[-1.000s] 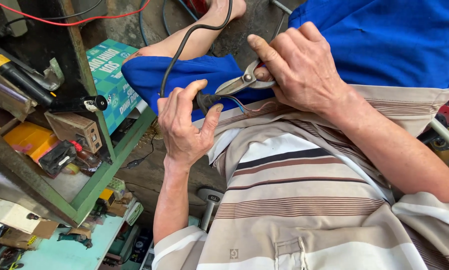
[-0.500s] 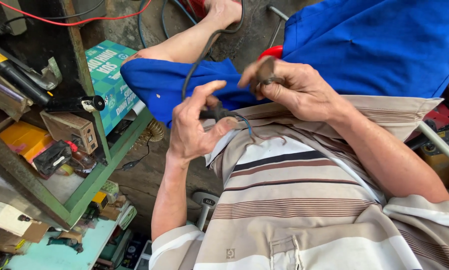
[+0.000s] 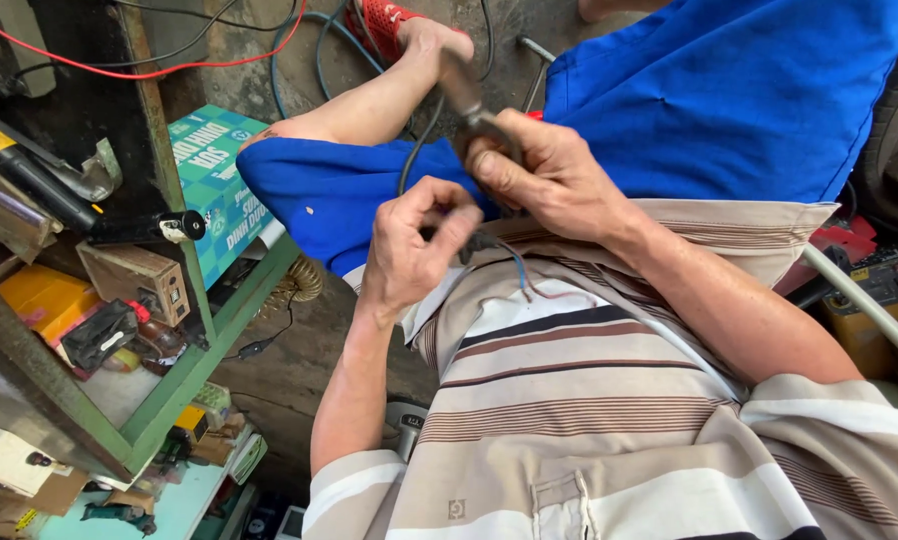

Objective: The person sits cross-legged and uses pliers to strip the outer insulation from a black electrical cord. They then use a screwdriver to separate and adjust the internal wires, working on the cord while it rests on their lap.

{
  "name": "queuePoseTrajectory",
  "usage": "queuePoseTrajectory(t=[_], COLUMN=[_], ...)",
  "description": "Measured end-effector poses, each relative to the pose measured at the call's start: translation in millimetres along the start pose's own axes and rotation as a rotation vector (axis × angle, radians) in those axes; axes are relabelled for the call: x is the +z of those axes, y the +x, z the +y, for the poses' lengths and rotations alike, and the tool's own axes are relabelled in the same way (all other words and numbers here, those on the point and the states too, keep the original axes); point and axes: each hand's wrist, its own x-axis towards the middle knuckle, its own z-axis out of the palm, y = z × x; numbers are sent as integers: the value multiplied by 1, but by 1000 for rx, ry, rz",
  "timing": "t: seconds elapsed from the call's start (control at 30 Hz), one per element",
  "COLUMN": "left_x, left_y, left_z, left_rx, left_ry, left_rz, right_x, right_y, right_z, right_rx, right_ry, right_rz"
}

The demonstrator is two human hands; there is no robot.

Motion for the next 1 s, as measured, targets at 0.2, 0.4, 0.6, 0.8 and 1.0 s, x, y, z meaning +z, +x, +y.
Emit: queuePoseTrajectory(t=[0.2,0.4,0.6,0.8,1.0], left_x=[14,21,15,18,19], left_y=[9,20,19,31,24], left_z=[0,-11,-2,2,-13], left_rx=[-10,-41,-80,13,-29], left_ry=[109,-10,-128,-225,-408], left_rz=[25,112,24,-11,-2], right_x=[-1,1,-5,-1,-5], right_y=[9,8,15,17,20], right_z=[8,2,-15,-12,-5], right_rx=[4,51,107,17,66], right_ry=[153,257,-128,154,66], right_rz=[4,19,-89,-102,-107])
